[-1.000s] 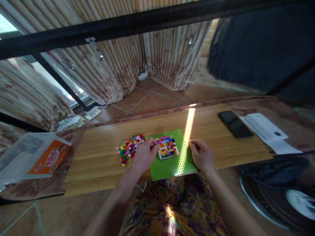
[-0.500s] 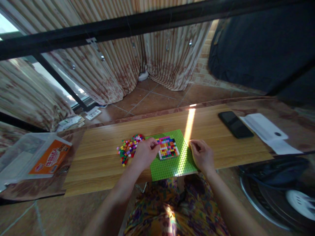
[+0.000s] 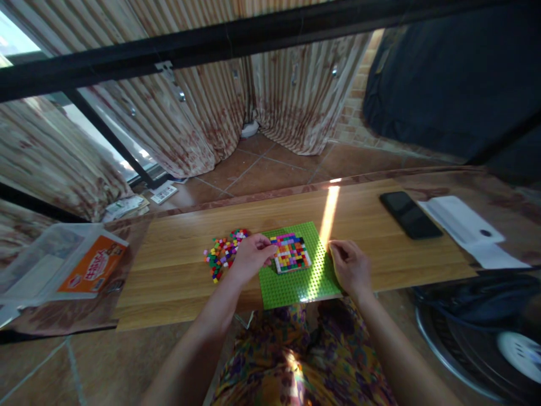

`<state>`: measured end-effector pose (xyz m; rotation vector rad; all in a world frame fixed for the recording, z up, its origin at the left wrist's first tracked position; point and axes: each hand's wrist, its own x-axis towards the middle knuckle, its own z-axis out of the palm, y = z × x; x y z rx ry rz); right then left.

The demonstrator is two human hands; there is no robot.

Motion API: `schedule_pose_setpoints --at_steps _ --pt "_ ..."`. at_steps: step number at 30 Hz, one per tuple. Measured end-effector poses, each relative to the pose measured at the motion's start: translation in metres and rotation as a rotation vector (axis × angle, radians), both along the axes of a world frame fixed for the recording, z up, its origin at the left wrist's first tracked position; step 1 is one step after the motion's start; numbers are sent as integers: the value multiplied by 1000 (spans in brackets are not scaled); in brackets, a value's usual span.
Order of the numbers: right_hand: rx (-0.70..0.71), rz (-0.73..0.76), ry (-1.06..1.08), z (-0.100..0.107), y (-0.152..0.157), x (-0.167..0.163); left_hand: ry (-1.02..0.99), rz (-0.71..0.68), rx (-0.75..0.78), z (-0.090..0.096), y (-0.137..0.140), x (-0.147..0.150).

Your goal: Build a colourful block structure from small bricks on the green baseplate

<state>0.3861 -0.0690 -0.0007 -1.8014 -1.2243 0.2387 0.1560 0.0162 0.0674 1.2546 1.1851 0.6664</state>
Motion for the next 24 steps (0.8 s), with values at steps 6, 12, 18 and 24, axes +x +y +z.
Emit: schedule_pose_setpoints --at_steps 6,12,18,24 --pt "3 -3 -20 0 -1 0 -2 17 -23 -4 1 3" --pt "-2 -7 -22 -1 -1 0 -59 0 -29 -10 1 2" --pt "-5 -16 -37 0 0 -1 -92 2 -33 -12 1 3" --pt "15 -5 -50 -3 0 0 -90 28 4 -15 -2 4"
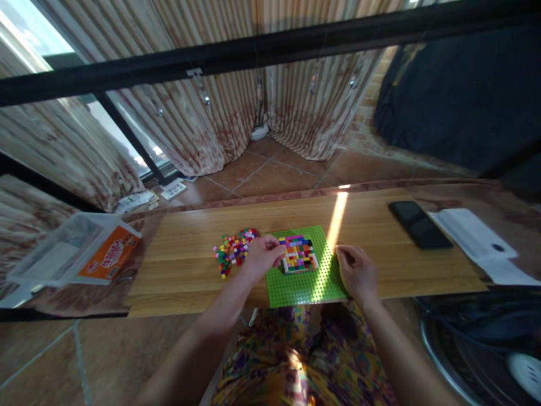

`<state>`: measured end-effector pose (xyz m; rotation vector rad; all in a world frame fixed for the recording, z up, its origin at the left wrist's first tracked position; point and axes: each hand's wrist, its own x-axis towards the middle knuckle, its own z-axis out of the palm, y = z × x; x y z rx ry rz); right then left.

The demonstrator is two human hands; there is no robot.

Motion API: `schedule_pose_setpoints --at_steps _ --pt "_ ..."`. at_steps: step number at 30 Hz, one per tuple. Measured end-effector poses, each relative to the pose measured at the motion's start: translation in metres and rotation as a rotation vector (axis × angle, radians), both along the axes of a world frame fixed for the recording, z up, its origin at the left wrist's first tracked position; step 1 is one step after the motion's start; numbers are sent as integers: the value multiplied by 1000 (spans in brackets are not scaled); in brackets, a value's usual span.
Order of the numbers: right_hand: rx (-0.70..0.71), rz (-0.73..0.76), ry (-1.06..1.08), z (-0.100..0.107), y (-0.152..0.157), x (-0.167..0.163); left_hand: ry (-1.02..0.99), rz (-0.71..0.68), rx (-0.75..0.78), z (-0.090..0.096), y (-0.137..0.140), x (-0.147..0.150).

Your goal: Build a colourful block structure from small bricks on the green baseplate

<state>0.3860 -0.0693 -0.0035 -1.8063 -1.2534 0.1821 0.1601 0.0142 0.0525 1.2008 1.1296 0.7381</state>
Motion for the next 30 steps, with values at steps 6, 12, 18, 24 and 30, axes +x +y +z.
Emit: schedule_pose_setpoints --at_steps 6,12,18,24,30 --pt "-1 11 6 -2 -1 1 -72 56 91 4 -16 -21" --pt "-23 21 -4 -3 -2 3 49 252 154 5 -21 -82" --pt "-28 3 -32 -4 -3 4 453 422 407 -7 -11 -137" --pt "-28 2 -68 -6 -4 7 929 344 524 -10 -5 -141" --pt "-51 5 -68 -8 -5 9 1015 192 588 -9 0 -120"
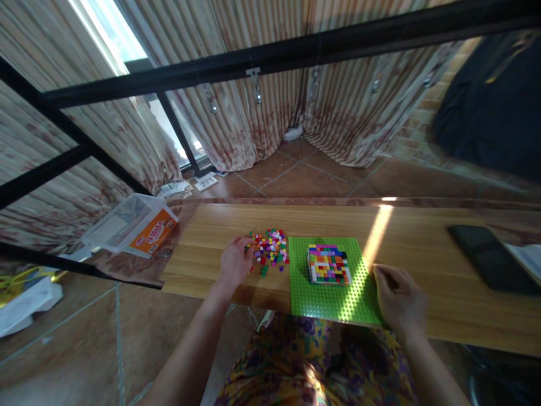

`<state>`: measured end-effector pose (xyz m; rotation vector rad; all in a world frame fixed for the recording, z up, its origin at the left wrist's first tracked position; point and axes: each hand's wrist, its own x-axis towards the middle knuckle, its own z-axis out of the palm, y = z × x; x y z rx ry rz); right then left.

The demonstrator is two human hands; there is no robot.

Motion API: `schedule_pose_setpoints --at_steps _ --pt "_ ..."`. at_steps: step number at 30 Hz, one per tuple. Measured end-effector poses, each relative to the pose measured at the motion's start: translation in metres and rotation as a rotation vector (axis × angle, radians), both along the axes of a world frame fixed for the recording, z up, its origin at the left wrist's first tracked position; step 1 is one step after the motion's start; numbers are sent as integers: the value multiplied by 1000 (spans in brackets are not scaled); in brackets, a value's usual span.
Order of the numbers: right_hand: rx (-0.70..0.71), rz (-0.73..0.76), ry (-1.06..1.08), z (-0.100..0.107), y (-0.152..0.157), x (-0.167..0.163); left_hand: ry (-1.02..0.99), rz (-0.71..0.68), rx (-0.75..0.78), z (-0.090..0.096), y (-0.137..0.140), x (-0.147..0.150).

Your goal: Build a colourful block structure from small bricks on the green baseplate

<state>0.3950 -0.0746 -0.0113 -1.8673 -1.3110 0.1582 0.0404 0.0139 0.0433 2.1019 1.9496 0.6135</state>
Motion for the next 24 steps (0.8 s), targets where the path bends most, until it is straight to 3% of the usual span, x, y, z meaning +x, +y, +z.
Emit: schedule_pose_setpoints --at_steps 9,24 --pt "-21 -31 20 0 2 0 193 32 -67 3 23 14" --pt "-5 -22 9 0 3 0 293 -20 -195 16 24 23"
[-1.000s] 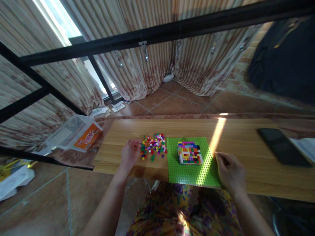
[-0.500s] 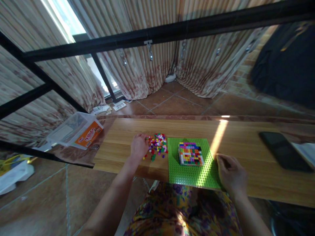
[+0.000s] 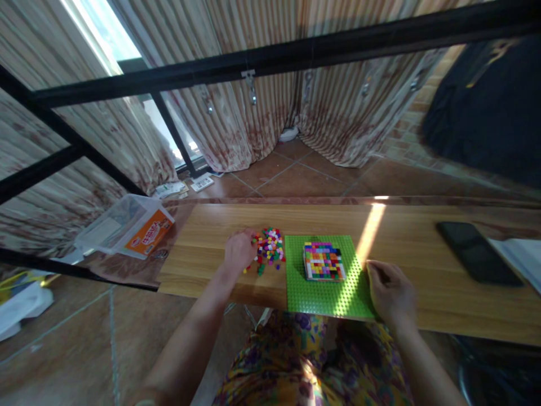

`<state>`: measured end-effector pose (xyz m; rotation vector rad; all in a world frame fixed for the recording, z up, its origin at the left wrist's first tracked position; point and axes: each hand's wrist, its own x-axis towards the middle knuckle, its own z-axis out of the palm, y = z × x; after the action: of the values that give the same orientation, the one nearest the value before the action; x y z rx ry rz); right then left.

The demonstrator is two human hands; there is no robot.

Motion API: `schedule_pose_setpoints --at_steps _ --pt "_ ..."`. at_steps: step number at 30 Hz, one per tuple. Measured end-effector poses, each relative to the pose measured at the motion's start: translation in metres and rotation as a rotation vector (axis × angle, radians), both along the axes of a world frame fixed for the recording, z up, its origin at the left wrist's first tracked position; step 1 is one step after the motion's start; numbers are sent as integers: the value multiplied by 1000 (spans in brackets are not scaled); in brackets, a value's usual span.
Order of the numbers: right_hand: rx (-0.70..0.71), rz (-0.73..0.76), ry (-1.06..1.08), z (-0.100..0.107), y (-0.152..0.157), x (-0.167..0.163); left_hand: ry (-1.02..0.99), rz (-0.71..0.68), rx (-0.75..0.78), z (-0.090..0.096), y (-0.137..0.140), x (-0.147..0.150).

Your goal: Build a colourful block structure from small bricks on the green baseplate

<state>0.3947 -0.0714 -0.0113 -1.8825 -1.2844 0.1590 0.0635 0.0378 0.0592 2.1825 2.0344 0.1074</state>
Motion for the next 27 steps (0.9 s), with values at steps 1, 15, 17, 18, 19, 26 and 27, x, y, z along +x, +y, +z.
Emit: schedule_pose_setpoints --at_steps 1,15,17,18,19,26,27 --pt "3 3 8 0 0 0 12 0 -5 1 0 1" --pt "30 20 25 2 0 -2 -115 -10 84 -7 -9 -6" --pt "32 22 26 2 0 -3 -217 4 117 -7 -9 -8" --pt "32 21 22 2 0 -3 -268 8 131 -7 -9 -9" --pt "32 19 15 3 0 -3 -312 10 139 -7 -10 -9" --pt "20 9 9 4 0 -4 -382 2 121 -4 -15 -9" --pt "19 8 13 4 0 -4 -398 -4 119 -5 -16 -9"
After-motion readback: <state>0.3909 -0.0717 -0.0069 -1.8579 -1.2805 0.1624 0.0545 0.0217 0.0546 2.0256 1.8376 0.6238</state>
